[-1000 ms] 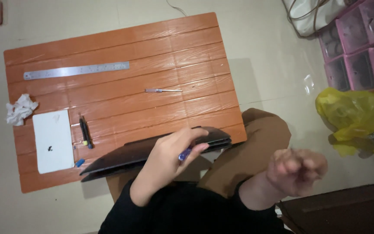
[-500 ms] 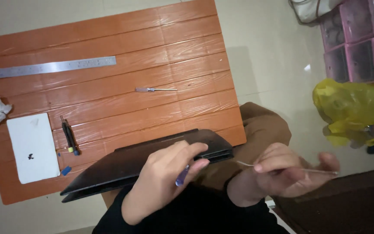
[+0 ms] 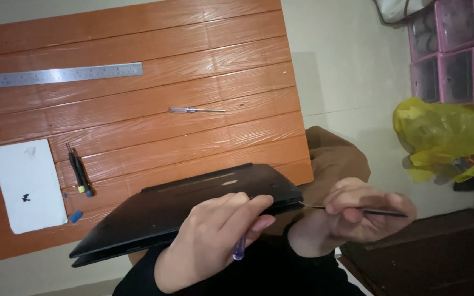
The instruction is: Using a small screwdriver to pry open the bottom casing of a laptop computer.
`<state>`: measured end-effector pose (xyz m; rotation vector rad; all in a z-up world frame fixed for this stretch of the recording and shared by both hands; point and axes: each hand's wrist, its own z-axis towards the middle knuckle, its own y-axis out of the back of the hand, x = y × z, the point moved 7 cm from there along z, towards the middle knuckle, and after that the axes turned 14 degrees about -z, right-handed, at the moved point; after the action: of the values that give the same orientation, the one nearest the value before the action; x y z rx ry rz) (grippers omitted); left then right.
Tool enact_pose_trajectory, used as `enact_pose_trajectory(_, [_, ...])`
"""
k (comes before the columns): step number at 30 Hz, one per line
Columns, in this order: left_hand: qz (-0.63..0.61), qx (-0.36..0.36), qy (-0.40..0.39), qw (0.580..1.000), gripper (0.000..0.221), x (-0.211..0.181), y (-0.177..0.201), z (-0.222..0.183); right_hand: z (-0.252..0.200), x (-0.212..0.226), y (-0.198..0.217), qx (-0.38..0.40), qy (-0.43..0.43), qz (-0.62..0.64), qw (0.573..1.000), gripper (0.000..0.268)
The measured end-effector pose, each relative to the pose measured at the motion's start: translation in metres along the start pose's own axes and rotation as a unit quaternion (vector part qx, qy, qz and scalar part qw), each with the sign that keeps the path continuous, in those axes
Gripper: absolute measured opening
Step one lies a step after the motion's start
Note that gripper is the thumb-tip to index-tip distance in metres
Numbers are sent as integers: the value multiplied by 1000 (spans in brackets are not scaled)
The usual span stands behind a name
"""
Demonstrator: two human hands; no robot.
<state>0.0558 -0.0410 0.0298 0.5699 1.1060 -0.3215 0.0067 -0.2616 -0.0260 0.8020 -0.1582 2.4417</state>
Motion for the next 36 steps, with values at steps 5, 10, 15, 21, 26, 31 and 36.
enact_pose_trajectory(5, [28, 17, 12, 999, 19, 5, -4, -3, 5, -4, -5, 65, 7, 66, 996, 36])
enact_pose_trajectory(10, [48, 39, 34, 998, 20, 13, -6, -5, 5, 3, -20, 75, 0, 75, 994, 22])
enact_pose_trajectory(15, [50, 33, 16, 998, 24, 13, -6, -3, 3, 3, -28, 90, -17, 110, 990, 19])
enact_pose_trajectory(21, [81, -3, -28, 996, 25, 12, -1, -3, -5, 9, -37, 46, -5, 64, 997, 24])
enact_pose_trajectory(26, [66, -2, -19, 998, 24, 14, 0, -3, -11, 15, -39, 3, 4, 14, 1000, 27])
enact_pose_trajectory(31, [24, -29, -32, 999, 26, 12, 7, -5, -32, 18, -35, -57, 23, -37, 997, 28])
enact_pose_trajectory(36, [-6, -45, -37, 998, 23, 11, 7, -10, -30, 45, -52, -90, 58, -171, 979, 31])
